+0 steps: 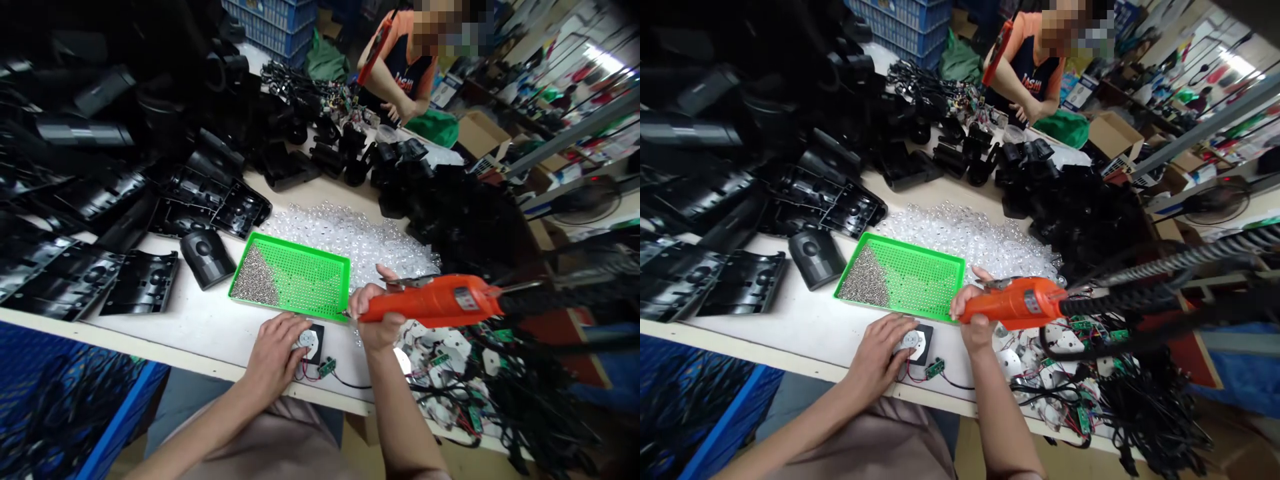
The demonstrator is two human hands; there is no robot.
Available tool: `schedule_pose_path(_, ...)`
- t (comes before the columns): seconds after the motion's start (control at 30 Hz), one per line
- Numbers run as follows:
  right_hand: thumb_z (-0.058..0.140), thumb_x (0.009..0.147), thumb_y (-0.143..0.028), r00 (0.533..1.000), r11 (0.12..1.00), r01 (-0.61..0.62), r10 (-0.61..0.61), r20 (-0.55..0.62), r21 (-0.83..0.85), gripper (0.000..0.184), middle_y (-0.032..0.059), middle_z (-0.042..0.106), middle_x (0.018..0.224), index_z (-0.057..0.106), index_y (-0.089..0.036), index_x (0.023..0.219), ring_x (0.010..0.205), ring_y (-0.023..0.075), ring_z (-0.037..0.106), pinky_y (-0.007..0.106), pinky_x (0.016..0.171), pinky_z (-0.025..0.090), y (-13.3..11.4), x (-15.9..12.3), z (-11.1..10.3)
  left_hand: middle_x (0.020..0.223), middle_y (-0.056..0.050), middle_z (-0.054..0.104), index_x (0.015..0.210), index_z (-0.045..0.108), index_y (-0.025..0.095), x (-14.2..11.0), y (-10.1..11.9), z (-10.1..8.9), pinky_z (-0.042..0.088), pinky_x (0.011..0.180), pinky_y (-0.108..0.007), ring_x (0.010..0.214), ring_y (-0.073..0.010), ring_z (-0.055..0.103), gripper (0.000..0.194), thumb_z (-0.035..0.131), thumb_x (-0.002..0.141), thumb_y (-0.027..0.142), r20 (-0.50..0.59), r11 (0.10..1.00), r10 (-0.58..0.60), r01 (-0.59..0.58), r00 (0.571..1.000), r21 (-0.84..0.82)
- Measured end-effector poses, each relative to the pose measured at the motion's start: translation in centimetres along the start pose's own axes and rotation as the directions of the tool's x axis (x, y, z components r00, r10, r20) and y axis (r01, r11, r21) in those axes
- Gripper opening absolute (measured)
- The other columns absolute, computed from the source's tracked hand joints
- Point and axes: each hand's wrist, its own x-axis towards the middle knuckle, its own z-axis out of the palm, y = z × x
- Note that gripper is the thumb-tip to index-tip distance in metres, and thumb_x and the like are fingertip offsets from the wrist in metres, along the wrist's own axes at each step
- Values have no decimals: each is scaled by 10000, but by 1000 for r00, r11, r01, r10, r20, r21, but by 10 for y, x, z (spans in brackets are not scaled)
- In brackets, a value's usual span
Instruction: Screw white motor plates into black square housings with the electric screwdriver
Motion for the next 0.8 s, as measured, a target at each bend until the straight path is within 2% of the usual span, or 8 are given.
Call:
schedule_pose_path(0.17,621,646,-771,998,997,-66,67,19,-41,666,-91,417,507,590,-237,1042,363,99,371,226,351,336,21,5,5,1207,-68,645,1189,545,225,-1,-1,0,393,962,-429,1179,-265,511,284,545,906,196,-12,999,8,-8,1000,-32)
schedule_pose_path(0.27,613,637,-787,995,995,-88,90,40,-49,670,-92,416,505,590,-231,1010,362,98,370,228,351,339,28,7,7,1204,-66,649,1194,552,226,-1,-1,0,390,958,-427,1175,-266,514,302,553,895,180,-9,1000,11,-11,1000,-25)
schedule_pose_path(0.7,638,661,-735,990,994,-85,91,104,-61,625,-94,446,500,556,-238,1031,359,100,392,227,360,341,45,6,5,1182,-73,661,1159,580,223,-1,-1,0,405,946,-429,1155,-266,532,276,541,889,186,-18,999,-3,2,1000,-36)
schedule_pose_path(0.8,660,661,-703,988,994,-91,97,119,-56,632,-93,448,500,559,-232,1069,362,102,391,227,358,335,41,7,8,1181,-77,659,1155,578,216,-1,-1,1,406,943,-428,1154,-268,531,268,551,889,188,-22,999,1,-1,1000,-37)
